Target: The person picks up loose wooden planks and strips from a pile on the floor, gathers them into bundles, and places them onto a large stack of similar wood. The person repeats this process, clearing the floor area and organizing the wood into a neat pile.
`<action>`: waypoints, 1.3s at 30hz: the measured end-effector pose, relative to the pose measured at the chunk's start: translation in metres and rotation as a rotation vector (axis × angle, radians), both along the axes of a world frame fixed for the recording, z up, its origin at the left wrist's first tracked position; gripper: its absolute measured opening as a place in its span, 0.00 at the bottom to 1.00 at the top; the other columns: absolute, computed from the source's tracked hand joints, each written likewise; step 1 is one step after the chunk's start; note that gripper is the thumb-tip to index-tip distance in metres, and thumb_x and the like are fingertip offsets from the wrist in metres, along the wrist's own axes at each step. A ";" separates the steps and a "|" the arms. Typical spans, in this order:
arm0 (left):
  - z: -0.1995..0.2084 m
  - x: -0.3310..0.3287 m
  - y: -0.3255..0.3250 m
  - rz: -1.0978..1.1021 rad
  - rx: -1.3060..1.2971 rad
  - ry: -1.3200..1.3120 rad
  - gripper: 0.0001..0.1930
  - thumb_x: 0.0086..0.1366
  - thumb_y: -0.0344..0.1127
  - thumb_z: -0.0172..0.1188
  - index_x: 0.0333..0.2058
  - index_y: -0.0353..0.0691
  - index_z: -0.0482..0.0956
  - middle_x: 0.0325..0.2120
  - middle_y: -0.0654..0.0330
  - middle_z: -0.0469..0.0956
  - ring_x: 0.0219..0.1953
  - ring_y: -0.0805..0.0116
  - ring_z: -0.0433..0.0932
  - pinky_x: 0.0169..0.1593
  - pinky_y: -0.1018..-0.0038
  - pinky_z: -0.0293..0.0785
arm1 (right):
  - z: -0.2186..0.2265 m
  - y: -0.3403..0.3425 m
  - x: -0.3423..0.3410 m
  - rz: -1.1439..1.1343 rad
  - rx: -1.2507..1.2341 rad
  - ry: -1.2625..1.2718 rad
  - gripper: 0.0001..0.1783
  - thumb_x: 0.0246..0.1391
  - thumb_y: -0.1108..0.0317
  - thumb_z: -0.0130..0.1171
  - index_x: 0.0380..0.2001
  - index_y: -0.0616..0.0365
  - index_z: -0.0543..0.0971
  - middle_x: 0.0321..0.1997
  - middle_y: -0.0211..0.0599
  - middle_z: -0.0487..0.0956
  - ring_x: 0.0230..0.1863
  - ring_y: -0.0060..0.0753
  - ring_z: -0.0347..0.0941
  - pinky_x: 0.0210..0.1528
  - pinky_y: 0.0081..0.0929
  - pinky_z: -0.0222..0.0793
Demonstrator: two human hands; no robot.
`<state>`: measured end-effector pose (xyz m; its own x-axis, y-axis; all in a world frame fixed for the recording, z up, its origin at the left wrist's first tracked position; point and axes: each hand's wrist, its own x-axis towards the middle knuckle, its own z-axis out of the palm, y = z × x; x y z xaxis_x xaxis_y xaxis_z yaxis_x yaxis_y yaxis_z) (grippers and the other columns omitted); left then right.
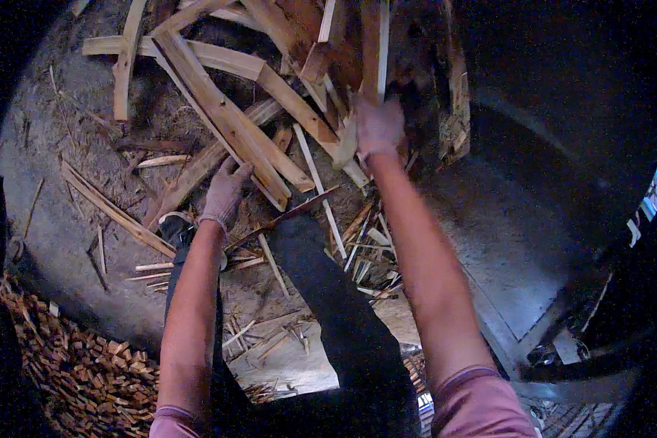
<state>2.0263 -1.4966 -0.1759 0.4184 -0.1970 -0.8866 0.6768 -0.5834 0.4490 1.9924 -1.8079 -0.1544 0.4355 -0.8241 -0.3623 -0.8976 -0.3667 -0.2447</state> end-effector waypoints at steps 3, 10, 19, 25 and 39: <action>0.009 -0.001 0.004 0.103 -0.057 0.012 0.35 0.71 0.54 0.61 0.67 0.33 0.69 0.59 0.48 0.79 0.60 0.56 0.78 0.63 0.65 0.70 | 0.052 0.057 -0.012 -0.031 0.235 -0.134 0.28 0.52 0.59 0.69 0.52 0.65 0.79 0.47 0.53 0.83 0.49 0.51 0.81 0.55 0.42 0.74; -0.035 -0.017 0.043 0.663 -0.346 0.269 0.42 0.72 0.72 0.50 0.66 0.38 0.71 0.59 0.60 0.77 0.54 0.66 0.77 0.60 0.67 0.72 | 0.065 0.139 0.014 0.670 0.289 0.073 0.42 0.53 0.54 0.71 0.66 0.64 0.69 0.60 0.57 0.76 0.63 0.55 0.73 0.68 0.45 0.68; -0.015 0.025 0.016 0.352 0.004 -0.093 0.41 0.67 0.53 0.66 0.68 0.27 0.66 0.62 0.44 0.74 0.63 0.56 0.73 0.67 0.66 0.65 | -0.015 -0.015 0.039 0.437 -0.211 0.292 0.34 0.56 0.50 0.65 0.57 0.65 0.73 0.48 0.63 0.83 0.48 0.66 0.81 0.49 0.56 0.79; -0.018 0.023 0.023 0.481 -0.014 -0.025 0.45 0.68 0.66 0.59 0.69 0.31 0.67 0.64 0.43 0.74 0.63 0.50 0.74 0.67 0.62 0.67 | 0.023 0.061 0.027 0.875 0.067 0.231 0.29 0.56 0.47 0.65 0.54 0.54 0.76 0.51 0.52 0.80 0.49 0.59 0.80 0.49 0.51 0.79; 0.044 0.012 -0.062 0.058 -0.098 -0.272 0.35 0.63 0.48 0.70 0.63 0.32 0.74 0.55 0.40 0.80 0.58 0.50 0.80 0.62 0.65 0.73 | -0.018 -0.028 -0.026 0.088 -0.026 0.382 0.34 0.61 0.40 0.59 0.53 0.62 0.79 0.50 0.60 0.83 0.53 0.60 0.80 0.56 0.47 0.74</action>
